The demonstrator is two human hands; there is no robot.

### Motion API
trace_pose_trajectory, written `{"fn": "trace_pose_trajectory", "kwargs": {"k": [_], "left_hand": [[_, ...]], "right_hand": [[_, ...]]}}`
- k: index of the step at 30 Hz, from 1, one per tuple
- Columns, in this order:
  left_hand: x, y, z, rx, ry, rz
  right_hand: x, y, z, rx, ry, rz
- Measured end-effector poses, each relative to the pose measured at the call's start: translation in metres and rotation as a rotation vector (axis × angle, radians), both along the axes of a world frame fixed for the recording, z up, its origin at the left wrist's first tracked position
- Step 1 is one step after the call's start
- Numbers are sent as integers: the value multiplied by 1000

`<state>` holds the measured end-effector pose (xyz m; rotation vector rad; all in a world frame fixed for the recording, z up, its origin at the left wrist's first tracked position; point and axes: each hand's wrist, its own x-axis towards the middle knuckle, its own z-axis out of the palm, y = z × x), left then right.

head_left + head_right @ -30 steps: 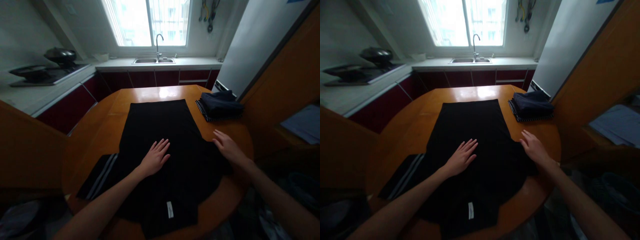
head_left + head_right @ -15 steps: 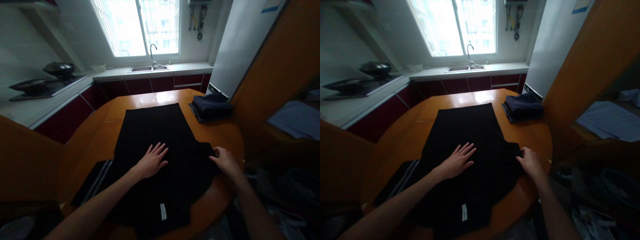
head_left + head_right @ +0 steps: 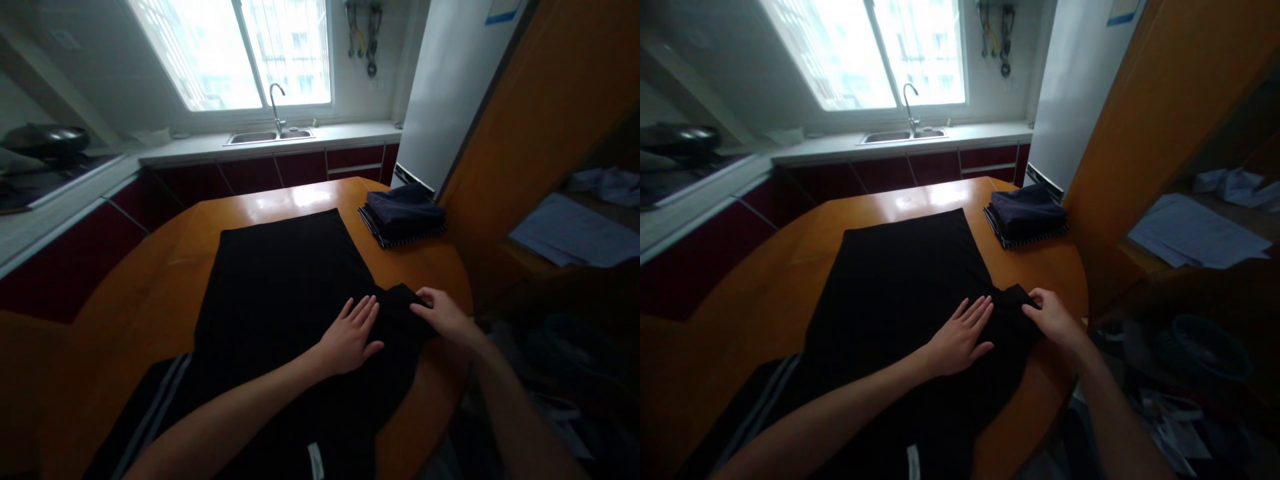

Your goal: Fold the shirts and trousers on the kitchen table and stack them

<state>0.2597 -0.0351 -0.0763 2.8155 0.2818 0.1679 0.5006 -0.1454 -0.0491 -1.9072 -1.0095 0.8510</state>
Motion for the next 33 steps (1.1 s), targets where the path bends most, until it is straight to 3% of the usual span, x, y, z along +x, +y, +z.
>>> {"fn": "trace_pose_trajectory", "kwargs": {"k": [3,5,7,10,13,16,20,24,28,33], "left_hand": [[-1,2,-1,-64,-11,-12],[0,5,2,-211,-78,46],[2,11,7,-456,-210,200],[2,25,17,-939,-310,450],[0,38,23,-1229,-309,543],[-1,46,18,-1176,-364,590],[-3,48,9,-986,-366,461],[-7,51,13,-821,-325,370],[-13,58,24,-621,-179,341],[-15,60,27,-422,-99,328]], "right_hand": [[-8,5,12,36,45,-44],[-21,8,22,77,91,-66],[-40,12,33,126,187,-25],[-67,22,44,152,350,175],[-70,45,42,196,278,249],[-50,74,25,286,-17,185],[-24,101,-4,227,-228,310],[-16,106,-23,224,-304,409],[-15,105,-31,246,-415,428],[-14,106,-37,244,-550,364]]}}
